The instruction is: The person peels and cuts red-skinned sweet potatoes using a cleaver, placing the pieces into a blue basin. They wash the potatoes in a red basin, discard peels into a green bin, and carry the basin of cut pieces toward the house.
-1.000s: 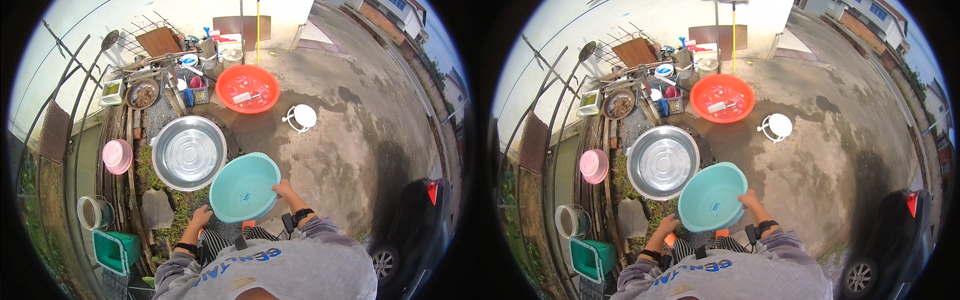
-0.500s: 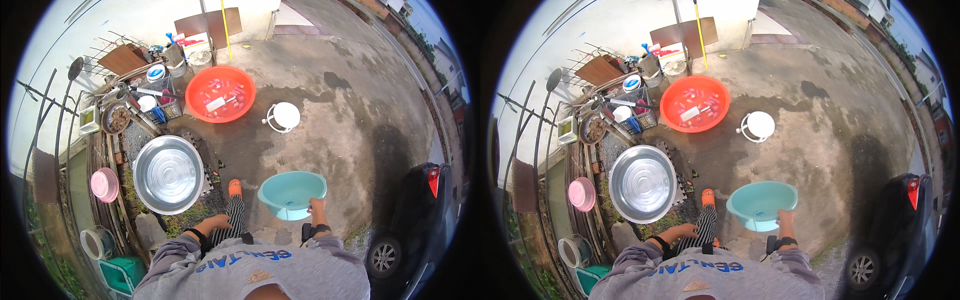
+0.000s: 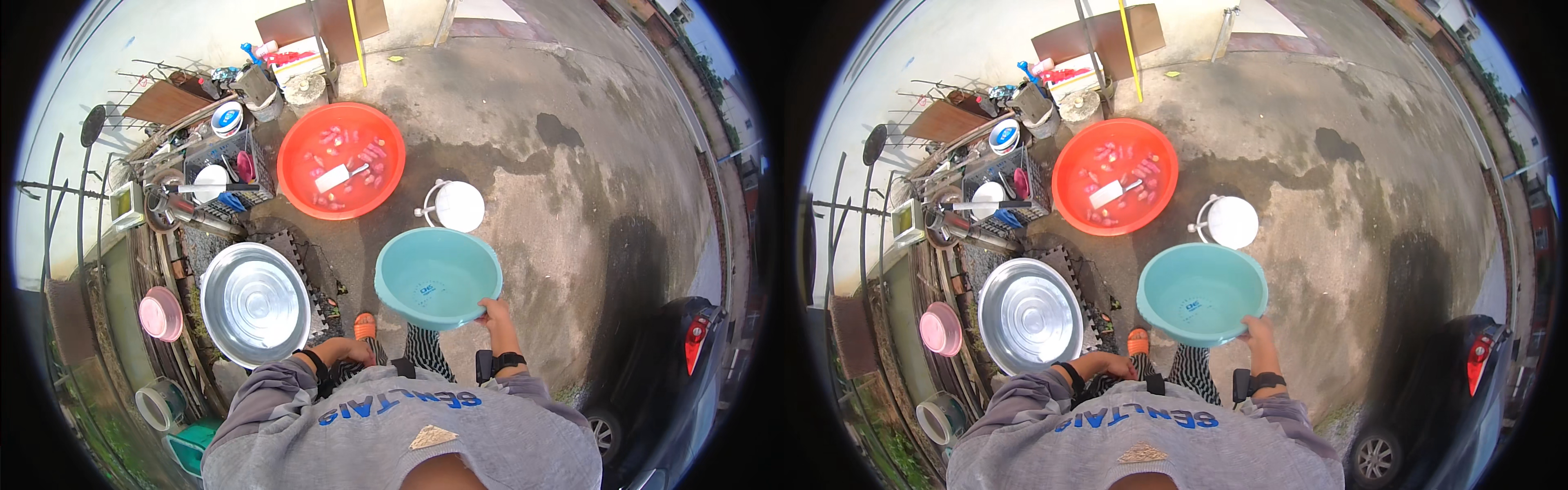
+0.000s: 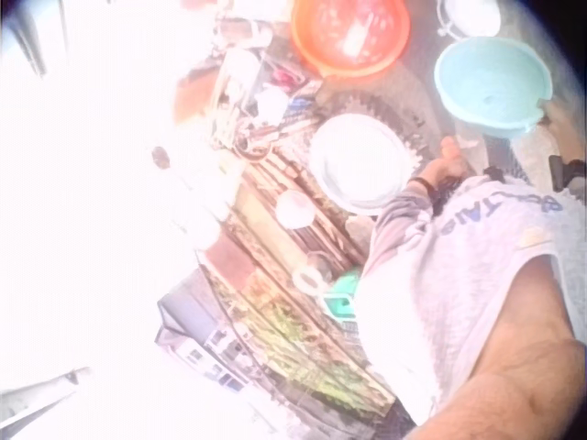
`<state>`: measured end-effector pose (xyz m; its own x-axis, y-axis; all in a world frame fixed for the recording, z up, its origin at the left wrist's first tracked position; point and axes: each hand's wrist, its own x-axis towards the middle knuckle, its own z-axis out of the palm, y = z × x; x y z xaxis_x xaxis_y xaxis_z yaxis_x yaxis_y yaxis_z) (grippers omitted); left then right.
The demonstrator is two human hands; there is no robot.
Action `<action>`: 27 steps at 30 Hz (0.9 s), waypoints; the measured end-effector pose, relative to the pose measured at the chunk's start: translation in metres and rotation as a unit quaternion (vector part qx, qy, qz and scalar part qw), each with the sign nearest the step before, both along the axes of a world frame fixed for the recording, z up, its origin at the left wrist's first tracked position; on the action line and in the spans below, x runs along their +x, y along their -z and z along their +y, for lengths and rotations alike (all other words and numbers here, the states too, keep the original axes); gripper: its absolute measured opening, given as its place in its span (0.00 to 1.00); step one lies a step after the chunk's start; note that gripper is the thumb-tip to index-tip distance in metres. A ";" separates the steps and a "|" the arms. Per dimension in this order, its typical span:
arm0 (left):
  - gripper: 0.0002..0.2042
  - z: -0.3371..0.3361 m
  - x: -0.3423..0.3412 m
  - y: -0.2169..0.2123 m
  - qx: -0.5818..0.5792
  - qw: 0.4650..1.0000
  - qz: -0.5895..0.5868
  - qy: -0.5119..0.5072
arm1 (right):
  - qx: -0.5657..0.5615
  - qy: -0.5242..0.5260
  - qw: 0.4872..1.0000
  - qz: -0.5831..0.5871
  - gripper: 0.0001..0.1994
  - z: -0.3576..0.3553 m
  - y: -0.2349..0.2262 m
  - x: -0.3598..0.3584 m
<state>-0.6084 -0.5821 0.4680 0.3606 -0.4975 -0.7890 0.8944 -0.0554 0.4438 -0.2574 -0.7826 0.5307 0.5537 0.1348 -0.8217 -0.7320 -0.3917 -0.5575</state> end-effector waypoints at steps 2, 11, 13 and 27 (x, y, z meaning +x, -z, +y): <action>0.12 0.013 0.027 -0.009 0.034 0.999 -0.011 -0.025 | -0.011 -0.017 1.000 0.009 0.25 0.032 0.006 0.045; 0.10 0.091 0.132 -0.052 -0.045 0.966 0.062 -0.245 | -0.050 -0.069 0.996 -0.028 0.19 0.198 0.017 0.213; 0.10 0.104 0.159 -0.044 -0.033 0.957 0.060 -0.283 | -0.031 -0.055 0.997 -0.041 0.17 0.242 0.020 0.236; 0.31 0.216 0.357 0.049 -0.016 0.932 -0.024 -0.361 | -0.013 -0.046 0.998 -0.033 0.18 0.430 0.036 0.373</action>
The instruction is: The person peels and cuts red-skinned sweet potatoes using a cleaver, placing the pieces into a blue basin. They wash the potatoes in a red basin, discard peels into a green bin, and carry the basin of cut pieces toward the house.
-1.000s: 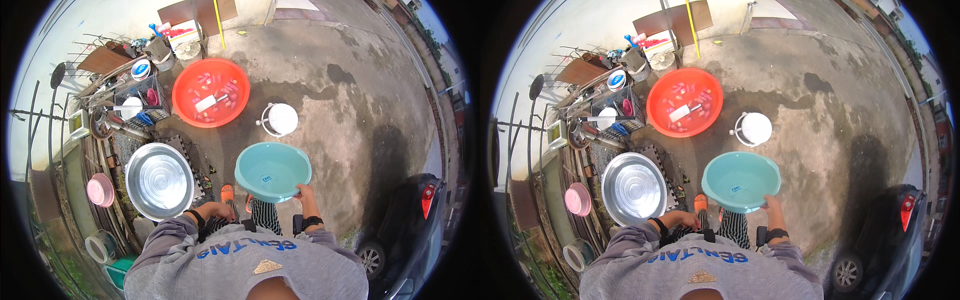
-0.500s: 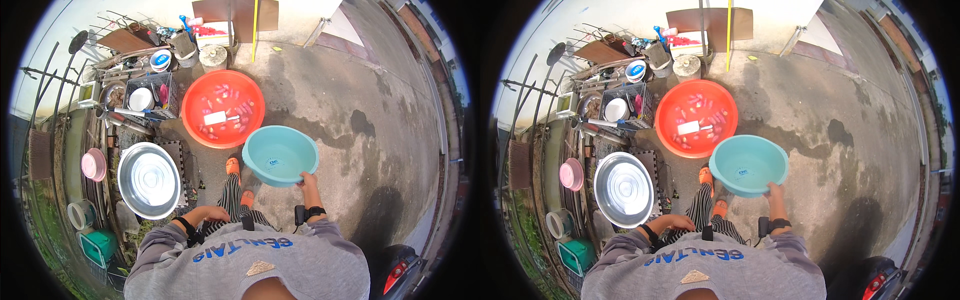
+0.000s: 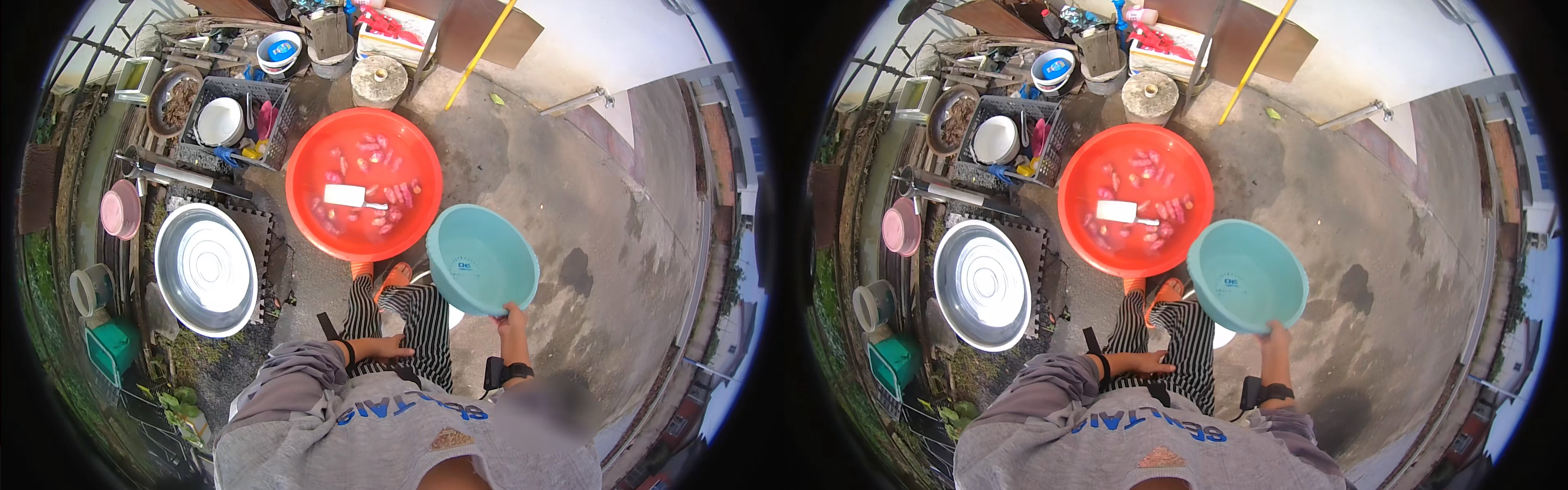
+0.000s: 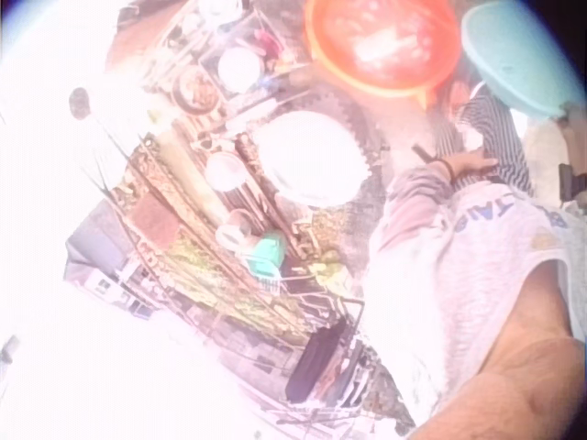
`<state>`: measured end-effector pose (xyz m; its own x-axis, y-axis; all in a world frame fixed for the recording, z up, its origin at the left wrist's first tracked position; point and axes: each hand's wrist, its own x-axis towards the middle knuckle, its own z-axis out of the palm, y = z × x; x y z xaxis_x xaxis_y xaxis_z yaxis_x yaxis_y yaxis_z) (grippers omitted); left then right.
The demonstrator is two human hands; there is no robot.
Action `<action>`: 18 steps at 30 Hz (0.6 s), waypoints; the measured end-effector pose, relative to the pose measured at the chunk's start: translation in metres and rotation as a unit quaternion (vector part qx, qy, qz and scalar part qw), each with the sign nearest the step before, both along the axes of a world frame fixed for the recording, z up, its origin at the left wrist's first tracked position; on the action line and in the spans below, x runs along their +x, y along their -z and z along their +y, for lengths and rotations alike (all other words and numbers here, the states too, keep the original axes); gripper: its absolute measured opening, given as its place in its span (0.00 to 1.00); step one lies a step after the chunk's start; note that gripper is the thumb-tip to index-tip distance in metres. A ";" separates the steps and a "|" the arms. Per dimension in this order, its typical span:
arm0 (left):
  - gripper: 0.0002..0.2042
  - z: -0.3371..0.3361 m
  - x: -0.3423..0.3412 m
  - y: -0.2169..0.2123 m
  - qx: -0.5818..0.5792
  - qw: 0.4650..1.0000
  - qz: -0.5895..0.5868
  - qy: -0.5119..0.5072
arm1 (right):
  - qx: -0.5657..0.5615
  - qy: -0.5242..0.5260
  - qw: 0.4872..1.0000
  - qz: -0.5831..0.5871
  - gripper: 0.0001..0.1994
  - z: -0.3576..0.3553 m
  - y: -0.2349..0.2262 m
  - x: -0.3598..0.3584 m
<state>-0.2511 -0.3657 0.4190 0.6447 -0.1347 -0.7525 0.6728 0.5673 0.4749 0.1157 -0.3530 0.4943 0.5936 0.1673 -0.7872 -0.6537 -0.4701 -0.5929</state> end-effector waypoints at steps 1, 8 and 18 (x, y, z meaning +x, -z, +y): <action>0.31 0.006 0.009 0.000 0.044 0.998 -0.046 0.031 | 0.003 -0.007 1.000 0.004 0.18 0.009 -0.002 0.007; 0.16 0.044 0.062 0.032 0.063 0.967 -0.247 0.007 | -0.075 -0.005 0.997 0.034 0.13 0.119 0.022 0.058; 0.26 0.093 0.220 0.079 -0.136 0.966 -0.219 -0.004 | 0.002 -0.030 0.993 0.116 0.11 0.295 0.207 0.179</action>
